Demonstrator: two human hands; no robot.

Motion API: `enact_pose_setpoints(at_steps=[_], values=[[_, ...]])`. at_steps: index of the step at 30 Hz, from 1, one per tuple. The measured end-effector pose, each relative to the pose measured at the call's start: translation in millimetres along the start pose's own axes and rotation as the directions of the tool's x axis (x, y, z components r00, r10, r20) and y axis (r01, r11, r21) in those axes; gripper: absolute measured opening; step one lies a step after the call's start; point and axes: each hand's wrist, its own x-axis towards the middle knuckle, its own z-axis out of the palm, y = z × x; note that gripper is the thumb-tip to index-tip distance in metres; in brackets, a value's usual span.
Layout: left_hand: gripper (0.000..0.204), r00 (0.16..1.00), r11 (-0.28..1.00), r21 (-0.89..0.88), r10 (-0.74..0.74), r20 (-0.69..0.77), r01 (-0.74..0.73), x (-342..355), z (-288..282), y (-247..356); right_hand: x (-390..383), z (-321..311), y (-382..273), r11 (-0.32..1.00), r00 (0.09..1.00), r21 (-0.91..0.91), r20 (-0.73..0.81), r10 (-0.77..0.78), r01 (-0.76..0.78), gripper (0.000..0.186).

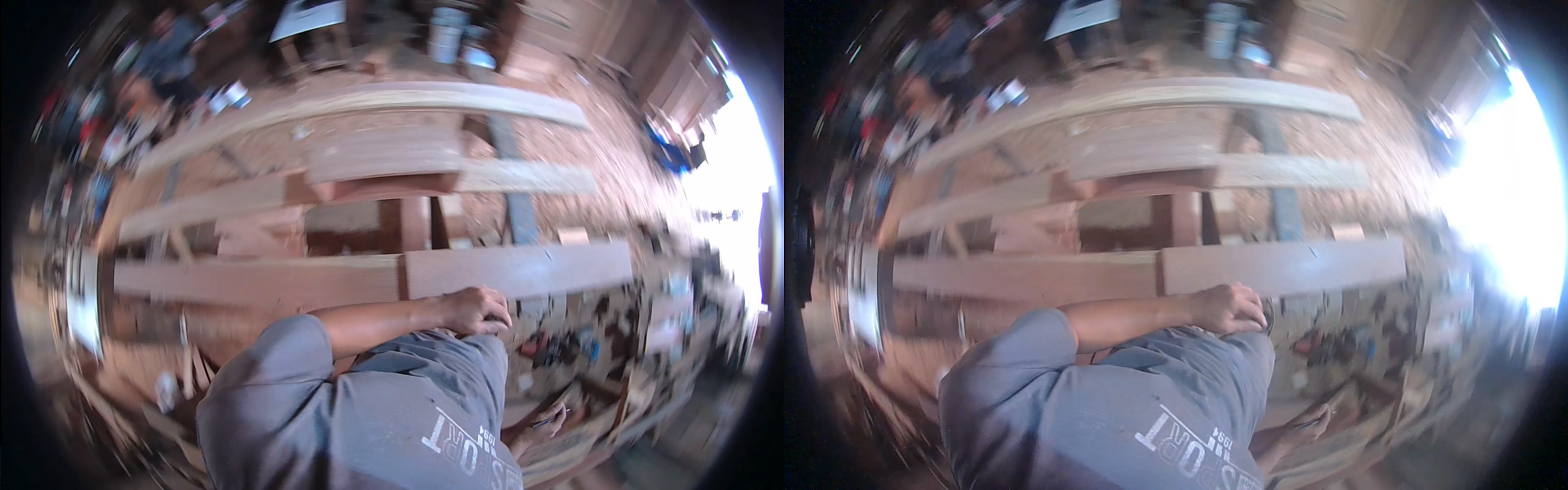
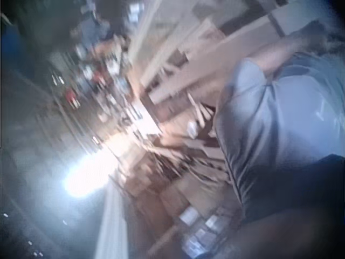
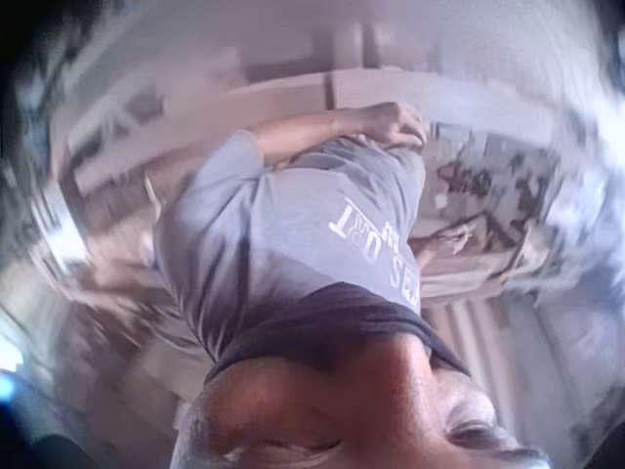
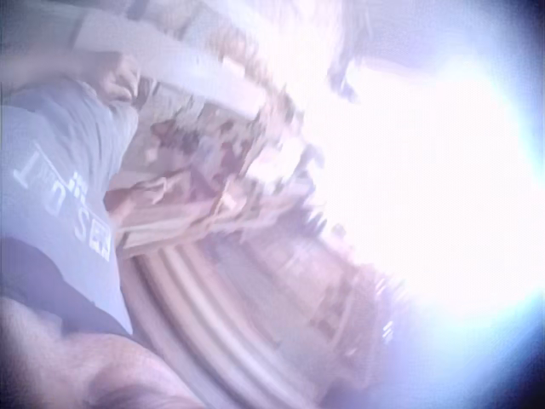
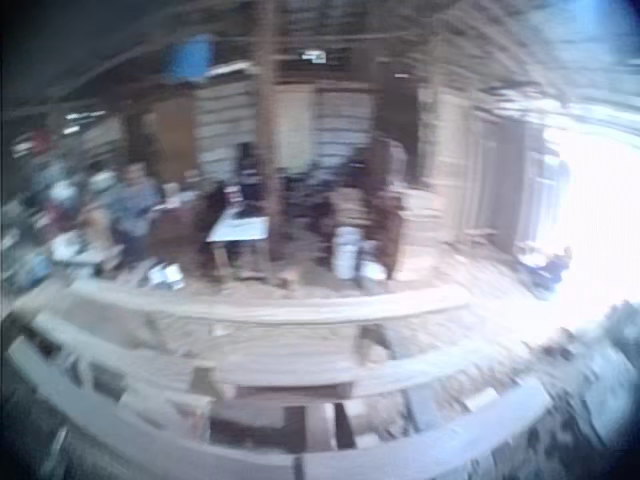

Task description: The person measures and marks wooden planks with a tape measure and pencil, then uses a circular saw to cut the wood. The person also uses a square ruler to draw straight lines and handles multiple planks in a cluttered workshop.

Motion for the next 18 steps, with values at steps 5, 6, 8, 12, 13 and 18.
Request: enact_pose_setpoints(at_steps=[5, 6, 8, 12, 13, 18], values=[[0.017, 0.94, 0.993, 0.054, -0.083, -0.33, 0.106, -45, -20, 14, 60, 66, -133, 0.841, 0.818, 0.459, 0.34, -0.464, 0.287, 0.055], [0.017, 0.915, 0.986, 0.086, -0.099, -0.391, 0.143, -53, -24, 18, 67, 73, -163, 0.773, 0.746, 0.543, 0.353, -0.564, 0.328, 0.06], [0.019, 0.843, 0.967, 0.162, -0.085, -0.531, 0.199, -72, -35, 27, 72, 102, -207, 0.659, 0.655, 0.705, 0.372, -0.658, 0.262, 0.064], [0.021, 0.64, 0.898, 0.2, -0.109, -0.761, 0.391, -123, -45, 51, 65, 162, -274, 0.434, 0.386, 0.831, 0.294, -0.874, 0.348, 0.06], [0.022, 0.58, 0.856, 0.247, -0.074, -0.811, 0.454, -139, -45, 58, 60, 175, -289, 0.37, 0.287, 0.842, 0.27, -0.919, 0.393, 0.058], [0.016, 0.203, 0.806, 0.069, -0.064, -0.977, 0.588, -196, -17, 98, 4, 183, -361, -0.012, -0.081, 0.933, 0.018, -0.997, 0.36, 0.053]])
